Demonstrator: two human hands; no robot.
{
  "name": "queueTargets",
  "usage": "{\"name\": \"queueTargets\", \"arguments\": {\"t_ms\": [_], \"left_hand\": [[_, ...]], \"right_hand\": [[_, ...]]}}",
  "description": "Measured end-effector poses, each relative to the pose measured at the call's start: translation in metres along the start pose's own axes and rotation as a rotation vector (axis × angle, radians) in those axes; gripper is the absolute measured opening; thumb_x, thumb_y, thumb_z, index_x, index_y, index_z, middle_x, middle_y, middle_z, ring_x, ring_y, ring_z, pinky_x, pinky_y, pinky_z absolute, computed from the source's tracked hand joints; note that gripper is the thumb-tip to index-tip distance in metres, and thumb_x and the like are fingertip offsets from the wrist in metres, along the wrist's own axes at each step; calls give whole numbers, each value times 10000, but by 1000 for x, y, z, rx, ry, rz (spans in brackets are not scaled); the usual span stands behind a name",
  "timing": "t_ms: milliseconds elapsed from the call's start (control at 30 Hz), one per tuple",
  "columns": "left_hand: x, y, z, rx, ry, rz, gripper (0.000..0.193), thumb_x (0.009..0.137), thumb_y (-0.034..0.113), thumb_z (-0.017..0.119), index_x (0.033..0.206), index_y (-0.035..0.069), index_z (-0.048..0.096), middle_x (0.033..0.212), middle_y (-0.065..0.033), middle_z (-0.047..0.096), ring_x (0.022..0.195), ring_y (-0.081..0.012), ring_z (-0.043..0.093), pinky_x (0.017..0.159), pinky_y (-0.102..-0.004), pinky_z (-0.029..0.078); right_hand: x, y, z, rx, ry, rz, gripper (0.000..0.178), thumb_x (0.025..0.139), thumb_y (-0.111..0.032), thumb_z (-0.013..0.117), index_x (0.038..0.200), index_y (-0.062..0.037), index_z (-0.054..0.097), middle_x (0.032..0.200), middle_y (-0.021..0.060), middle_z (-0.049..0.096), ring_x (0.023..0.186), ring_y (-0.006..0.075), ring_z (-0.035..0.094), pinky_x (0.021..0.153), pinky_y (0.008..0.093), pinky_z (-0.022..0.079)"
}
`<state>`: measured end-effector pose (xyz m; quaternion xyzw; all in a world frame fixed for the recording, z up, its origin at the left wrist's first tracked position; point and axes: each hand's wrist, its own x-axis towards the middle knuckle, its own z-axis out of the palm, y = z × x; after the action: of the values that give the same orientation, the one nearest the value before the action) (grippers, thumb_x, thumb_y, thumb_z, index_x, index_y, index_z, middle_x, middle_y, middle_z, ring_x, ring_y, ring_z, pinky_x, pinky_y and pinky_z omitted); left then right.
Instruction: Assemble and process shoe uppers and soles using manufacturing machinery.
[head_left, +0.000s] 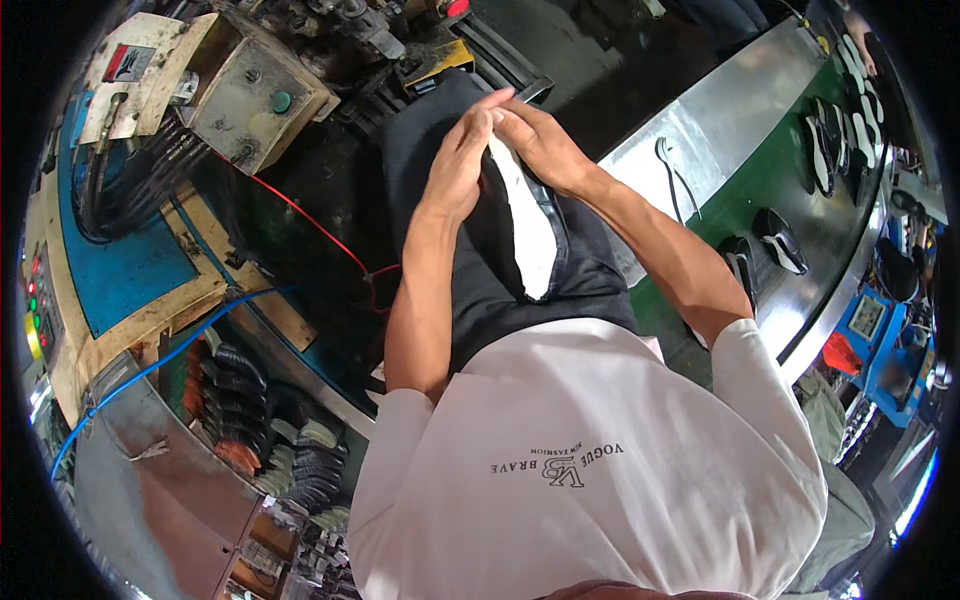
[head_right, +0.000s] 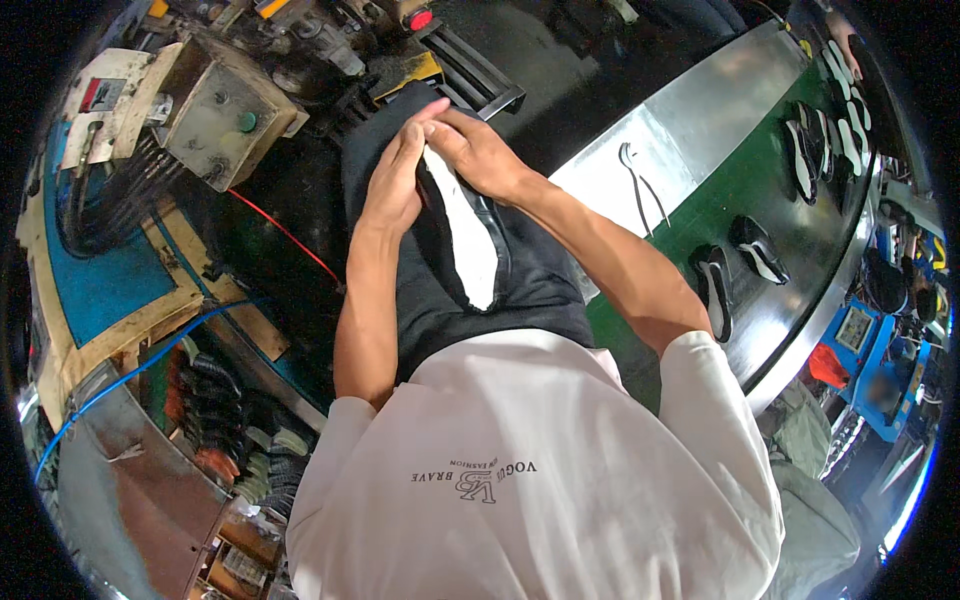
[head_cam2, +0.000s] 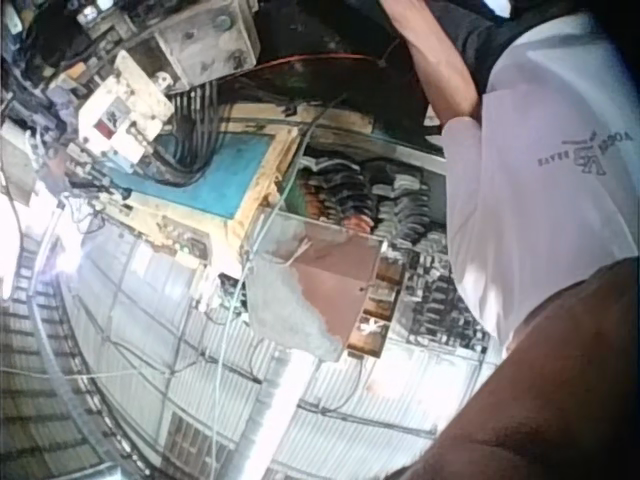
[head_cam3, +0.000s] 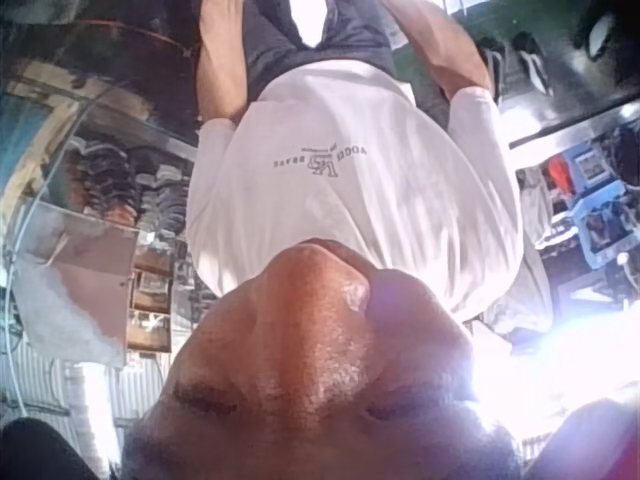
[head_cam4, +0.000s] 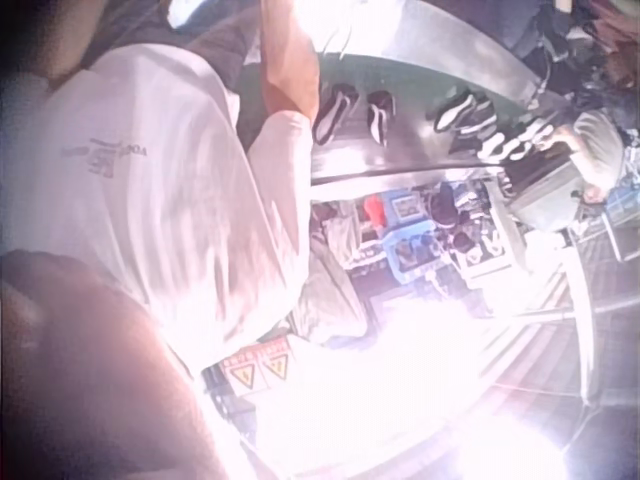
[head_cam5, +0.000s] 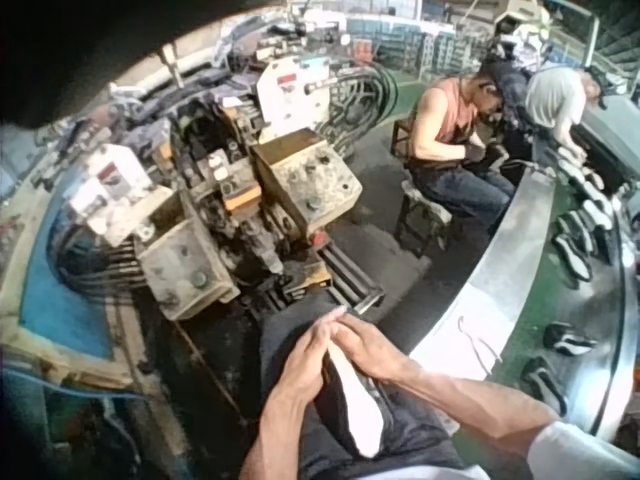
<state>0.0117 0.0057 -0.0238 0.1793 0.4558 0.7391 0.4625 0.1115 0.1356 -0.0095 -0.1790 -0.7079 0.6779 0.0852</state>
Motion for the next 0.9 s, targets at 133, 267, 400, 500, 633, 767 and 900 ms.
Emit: {"name": "queueTargets", "arguments": {"t_ms": [133,267,400,500,633,767,900], "left_hand": [[1,-11,9,214,85,127,452,1140,394,561,1306,-3,698,1289,-77,698,1251,-181,597,1144,-320,413],[1,-9,8,230,50,151,365,1138,314,564,1290,10,694,1259,-72,712,1191,-171,623,1097,-315,446],[1,-10,9,359,60,189,353,1144,289,536,1285,5,693,1255,-82,711,1189,-176,623,1083,-326,460],[0,-13,9,376,101,206,362,1151,287,509,1280,2,692,1251,-87,710,1185,-181,625,1080,-329,462],[-2,-14,8,436,138,205,373,1152,292,496,1273,-2,692,1243,-90,710,1183,-180,626,1078,-327,461],[1,-22,3,442,189,190,361,1142,283,517,1272,0,698,1226,-87,714,1148,-174,621,1041,-313,464],[4,-16,-10,397,298,203,353,1139,298,537,1261,15,707,1199,-57,699,1066,-145,597,986,-310,470]], "right_hand": [[-4,-5,-4,29,47,84,503,1139,-399,550,1361,45,632,1237,130,704,1146,195,636,1033,342,501],[-11,2,-27,805,-59,534,501,1103,-305,616,1502,-8,548,1362,131,656,1262,211,621,1102,346,489],[-11,6,-20,441,-114,178,583,1078,-318,671,1532,15,519,1407,148,632,1293,219,594,1143,354,456],[-12,12,-22,164,-117,132,620,1077,-318,674,1560,25,492,1449,157,614,1320,224,574,1156,355,441],[-26,18,-17,269,-116,205,771,1058,-360,700,1647,9,366,1547,206,532,1425,252,501,1211,365,389],[-46,17,-2,103,-9,190,870,1039,-432,714,1687,-27,299,1600,272,469,1506,318,438,1247,383,339],[-83,19,7,-82,79,87,933,958,-357,817,1688,-76,309,1653,338,341,1511,452,424,1220,498,404]]}}
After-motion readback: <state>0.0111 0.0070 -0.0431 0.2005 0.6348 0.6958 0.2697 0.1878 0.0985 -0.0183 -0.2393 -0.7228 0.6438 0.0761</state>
